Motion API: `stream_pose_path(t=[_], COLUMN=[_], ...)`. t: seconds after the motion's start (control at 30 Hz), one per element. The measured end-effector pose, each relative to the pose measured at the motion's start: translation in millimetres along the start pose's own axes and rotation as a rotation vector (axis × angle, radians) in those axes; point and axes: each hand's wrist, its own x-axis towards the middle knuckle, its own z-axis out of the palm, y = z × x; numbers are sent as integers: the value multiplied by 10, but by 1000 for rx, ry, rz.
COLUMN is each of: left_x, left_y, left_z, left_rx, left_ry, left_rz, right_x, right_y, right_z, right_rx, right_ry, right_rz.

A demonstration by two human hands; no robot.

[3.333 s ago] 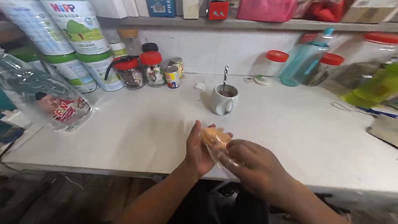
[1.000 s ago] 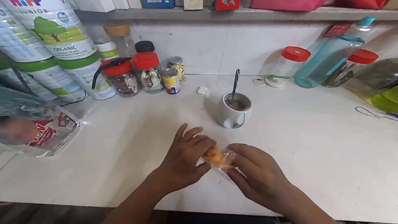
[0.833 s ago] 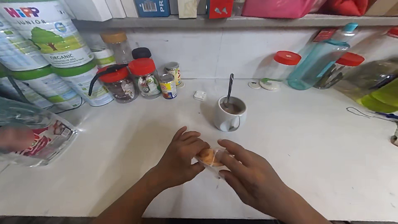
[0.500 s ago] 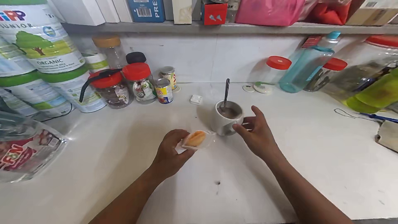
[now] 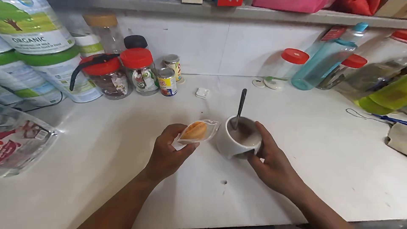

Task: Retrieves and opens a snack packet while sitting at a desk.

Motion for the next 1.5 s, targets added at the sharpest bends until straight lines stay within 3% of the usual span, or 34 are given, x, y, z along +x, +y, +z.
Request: stream_pose_path(t=[0.27,0.37,0.43,0.57,0.63,0.8,0.93,1.07,1.5], left_x=[-39,-52,-55,-61,-51,-50,-33,-56,-77], left_y=[30,34,26,22,25,28,39,41,79], left_z=[14,17,9,8,7,-15,-37,-34,-40], left_rx=[-32,-60,-57,-49,-51,-27,-24,-22,-13], left_ry=[-5,-7,-8,3,8,47,75,52,44], left_rz=[-7,-9,3,16,15,8,22,20,16], right_x=[-215,-160,-74,208,352,680,603,503,520], right_y=[45,-49,-122,-423,-631,-789,-803,-601,-163], right_z=[-238,-456,-557,-394,-224,2,-243,-372,-569], right_rx=[40,-111,-128,-146,-183,-170,-148,-28,584], right_ry=[-274,-371,-321,-44,-37,-247,-34,104,182], right_rz=[-196,-198,-250,-347,-352,-325,-366,-256,298])
